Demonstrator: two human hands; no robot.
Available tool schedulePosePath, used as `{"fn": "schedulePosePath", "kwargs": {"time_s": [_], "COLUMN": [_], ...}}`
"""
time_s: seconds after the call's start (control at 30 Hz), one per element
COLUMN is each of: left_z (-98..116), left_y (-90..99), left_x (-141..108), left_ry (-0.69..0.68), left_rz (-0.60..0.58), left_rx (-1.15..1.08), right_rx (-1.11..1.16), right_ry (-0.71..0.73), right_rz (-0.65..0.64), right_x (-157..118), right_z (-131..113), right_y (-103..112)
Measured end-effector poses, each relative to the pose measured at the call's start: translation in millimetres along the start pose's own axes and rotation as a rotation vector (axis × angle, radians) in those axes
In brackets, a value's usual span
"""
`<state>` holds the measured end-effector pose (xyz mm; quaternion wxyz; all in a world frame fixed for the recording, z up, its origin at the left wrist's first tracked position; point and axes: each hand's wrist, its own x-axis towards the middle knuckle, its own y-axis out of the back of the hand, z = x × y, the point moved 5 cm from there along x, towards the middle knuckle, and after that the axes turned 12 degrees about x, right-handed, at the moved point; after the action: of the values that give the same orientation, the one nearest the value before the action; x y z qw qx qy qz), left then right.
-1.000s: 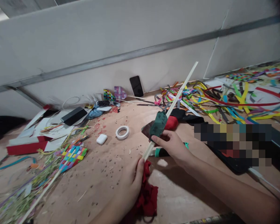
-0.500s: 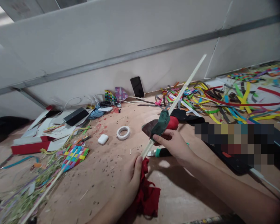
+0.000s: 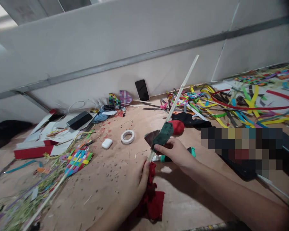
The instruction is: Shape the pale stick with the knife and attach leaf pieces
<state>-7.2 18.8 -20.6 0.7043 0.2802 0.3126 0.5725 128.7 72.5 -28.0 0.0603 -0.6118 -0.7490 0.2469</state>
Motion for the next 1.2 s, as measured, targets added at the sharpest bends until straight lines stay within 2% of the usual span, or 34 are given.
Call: {"fn": "schedulePosePath", "kwargs": {"time_s": [0.17,0.33,0.37,0.43,0.57,0.7,0.9,1.07,1.2], "left_z": [10.7,13.8,12.9,10.3,5.8,6.3,8.4,12.0,15.2], "left_y": [4.8,4.2,2.9,1.5,2.5,3.5,-0.5,2.7,3.6], "left_x": [1.7,-3.3,-4.5,-5.8,-3.7,-0.9,-2.2,-3.4,-6.0], "left_ry": [-0.056,-0.069,-0.062,-0.046,-0.043,-0.06,0.002,-0.027,-0.04], "left_rz": [-0.019,-0.027,-0.033,-0.019,0.042,0.057,-0.015,0.002,0.015], "left_rx": [0.002,-0.022,-0.02,-0.015,-0.001,0.013,-0.009,0.013,0.064], "right_rx": [0.081,0.125,0.114,0.07,-0.035,-0.097,0.025,0.1,0.112], "right_ry": [0.024,0.17,0.186,0.155,0.067,0.023,0.04,0.042,0.096], "right_rz": [0.017,0.229,0.238,0.159,-0.09,-0.152,-0.089,-0.067,0.106], "right_x": [0.4,3.9,4.2,4.3,-1.3,-3.2,2.3,2.8,3.8], "right_z": [-5.1,-30.1,-33.1,-32.3,-13.6,1.6,-4.4,-9.5,-21.3], "right_y": [-1.0,21.9,24.5,21.0,-2.4,-10.9,-3.1,-3.6,10.1]}}
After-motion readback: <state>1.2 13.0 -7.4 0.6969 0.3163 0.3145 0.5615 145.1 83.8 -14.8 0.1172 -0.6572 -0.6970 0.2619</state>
